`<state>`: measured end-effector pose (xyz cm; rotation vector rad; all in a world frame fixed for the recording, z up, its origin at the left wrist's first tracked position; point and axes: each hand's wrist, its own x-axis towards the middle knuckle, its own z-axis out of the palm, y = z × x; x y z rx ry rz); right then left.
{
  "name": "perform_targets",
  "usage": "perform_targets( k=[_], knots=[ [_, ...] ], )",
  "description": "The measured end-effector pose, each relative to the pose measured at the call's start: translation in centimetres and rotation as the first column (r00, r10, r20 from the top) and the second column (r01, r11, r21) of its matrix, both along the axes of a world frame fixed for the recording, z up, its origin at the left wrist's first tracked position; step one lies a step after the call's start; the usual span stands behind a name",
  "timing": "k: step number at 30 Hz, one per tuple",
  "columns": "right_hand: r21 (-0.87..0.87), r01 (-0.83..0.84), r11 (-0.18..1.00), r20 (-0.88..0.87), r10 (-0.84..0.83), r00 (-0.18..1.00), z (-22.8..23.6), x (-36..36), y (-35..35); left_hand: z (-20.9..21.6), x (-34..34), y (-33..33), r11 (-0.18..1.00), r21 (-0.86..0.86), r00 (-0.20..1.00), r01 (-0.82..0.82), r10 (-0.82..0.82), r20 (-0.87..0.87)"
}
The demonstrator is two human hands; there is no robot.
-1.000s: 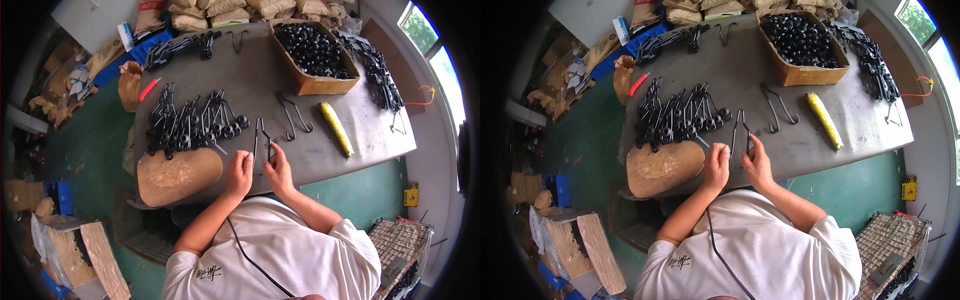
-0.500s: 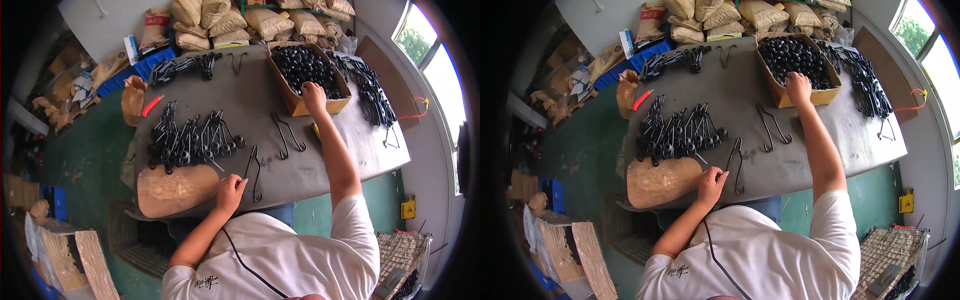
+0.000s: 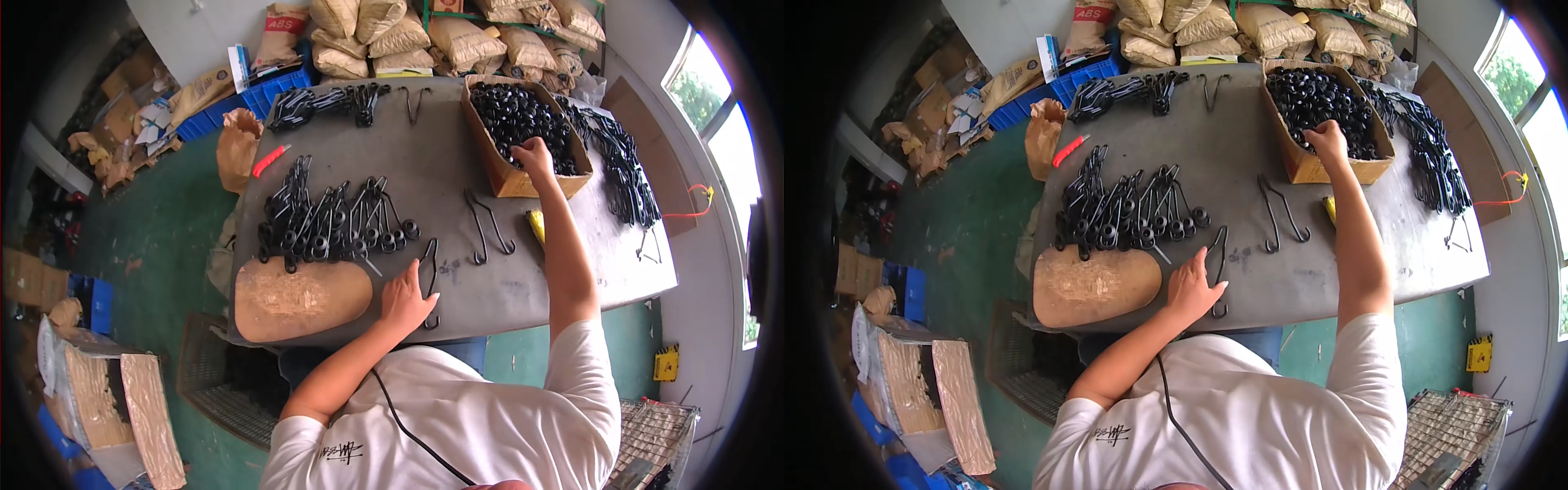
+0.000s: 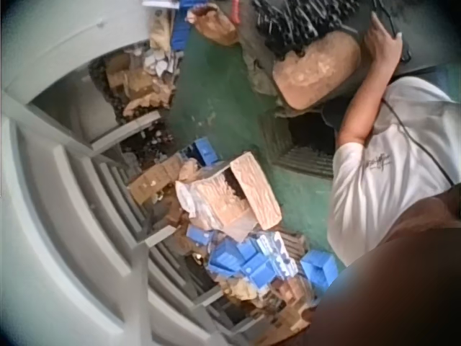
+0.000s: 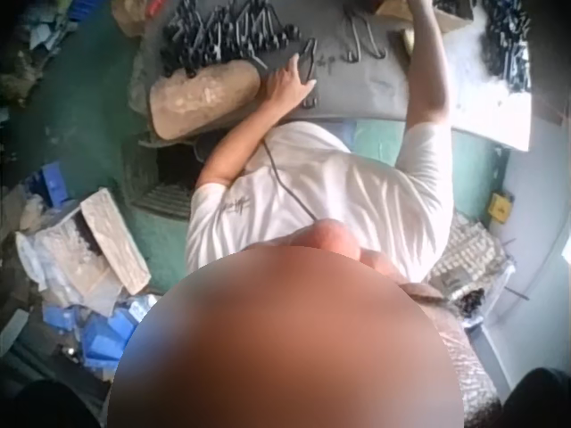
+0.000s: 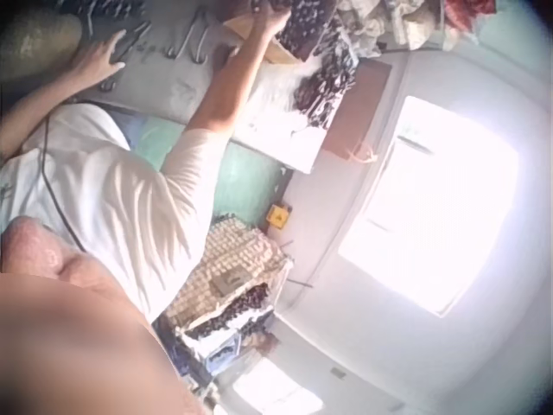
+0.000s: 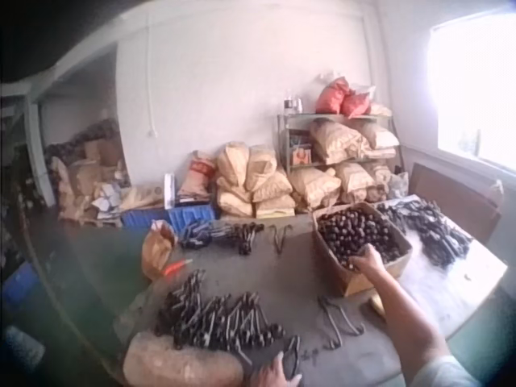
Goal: The person is manually assembling plastic spherical components onto wire hook frames on a workbench.
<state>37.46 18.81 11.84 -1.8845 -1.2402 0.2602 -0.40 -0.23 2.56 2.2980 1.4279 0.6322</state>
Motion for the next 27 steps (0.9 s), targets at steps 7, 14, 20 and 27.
perform_targets(
  k=[7,14,20,27],
  knots=[
    [0.454,-0.073,0.888,-0.767,0.432,0.475,0.5,-6.9,-11.3,3.2,-0.9,1.0,0.920,-0.386,0.914,-0.066,0.211,0.346],
    [0.326,-0.249,0.912,-0.945,0.313,-0.093,-4.6,-21.7,-22.6,6.7,-2.0,2.8,0.943,-0.305,0.700,-0.137,0.310,0.644],
    [0.315,-0.242,0.918,-0.885,0.376,0.275,-3.5,-26.1,-23.0,6.3,-2.4,2.6,0.958,-0.257,0.647,-0.124,0.275,0.711],
    [0.358,-0.379,0.853,-0.378,0.504,0.777,-3.0,-27.3,-22.8,6.0,-2.7,2.3,0.952,-0.299,0.601,-0.066,0.277,0.750]
  ],
)
